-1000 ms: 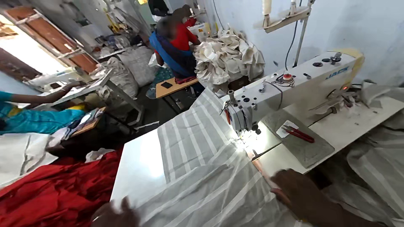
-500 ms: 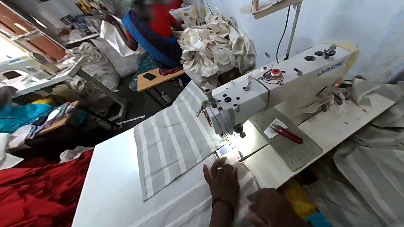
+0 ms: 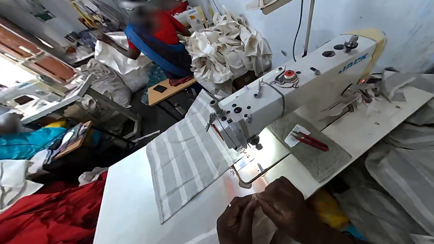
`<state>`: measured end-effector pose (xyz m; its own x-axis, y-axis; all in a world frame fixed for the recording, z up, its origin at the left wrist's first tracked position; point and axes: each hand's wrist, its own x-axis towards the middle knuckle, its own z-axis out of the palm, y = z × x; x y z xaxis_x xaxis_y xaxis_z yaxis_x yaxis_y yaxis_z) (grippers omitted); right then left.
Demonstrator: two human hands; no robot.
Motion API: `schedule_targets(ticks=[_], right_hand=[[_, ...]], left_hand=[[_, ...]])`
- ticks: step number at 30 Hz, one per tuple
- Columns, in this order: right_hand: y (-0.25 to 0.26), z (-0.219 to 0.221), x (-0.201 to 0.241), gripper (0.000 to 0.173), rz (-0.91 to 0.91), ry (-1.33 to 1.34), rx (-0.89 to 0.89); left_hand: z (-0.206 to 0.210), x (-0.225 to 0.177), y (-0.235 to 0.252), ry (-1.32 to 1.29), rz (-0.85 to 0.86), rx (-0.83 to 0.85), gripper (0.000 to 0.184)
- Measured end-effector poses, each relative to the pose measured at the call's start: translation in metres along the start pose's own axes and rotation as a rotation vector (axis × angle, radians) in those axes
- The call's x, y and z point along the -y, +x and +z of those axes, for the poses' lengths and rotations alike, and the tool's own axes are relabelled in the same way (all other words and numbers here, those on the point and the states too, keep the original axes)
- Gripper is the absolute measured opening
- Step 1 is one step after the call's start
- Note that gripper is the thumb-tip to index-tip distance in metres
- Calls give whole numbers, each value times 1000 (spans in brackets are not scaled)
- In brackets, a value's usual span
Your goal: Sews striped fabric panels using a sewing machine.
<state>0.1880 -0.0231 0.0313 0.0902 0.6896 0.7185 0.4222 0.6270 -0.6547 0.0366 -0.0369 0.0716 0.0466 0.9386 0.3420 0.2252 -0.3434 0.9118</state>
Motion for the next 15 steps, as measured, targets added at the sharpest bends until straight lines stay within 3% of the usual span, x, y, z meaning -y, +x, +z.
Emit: schedule_targets(ticks=[3, 7, 9, 11, 13, 15], right_hand=[[-3, -3, 6, 15, -53, 0, 56], [6, -7, 11, 21, 338, 445, 188], [13, -8, 12, 16, 482, 547, 207], [13, -3, 9, 12, 370, 356, 126], [5, 3, 2, 8, 63, -29, 58], [0, 4, -5, 12, -190, -242, 72]], left_hand=[[-3, -2, -2, -25, 11, -17, 12], [-3, 0, -2, -41, 47, -72, 11], [-3, -2, -2, -11, 19, -69, 11], [-7, -5, 0, 67, -33, -23, 9], [-12, -5, 2, 124, -54, 39, 11], [-12, 1, 5, 112, -29, 57, 15]])
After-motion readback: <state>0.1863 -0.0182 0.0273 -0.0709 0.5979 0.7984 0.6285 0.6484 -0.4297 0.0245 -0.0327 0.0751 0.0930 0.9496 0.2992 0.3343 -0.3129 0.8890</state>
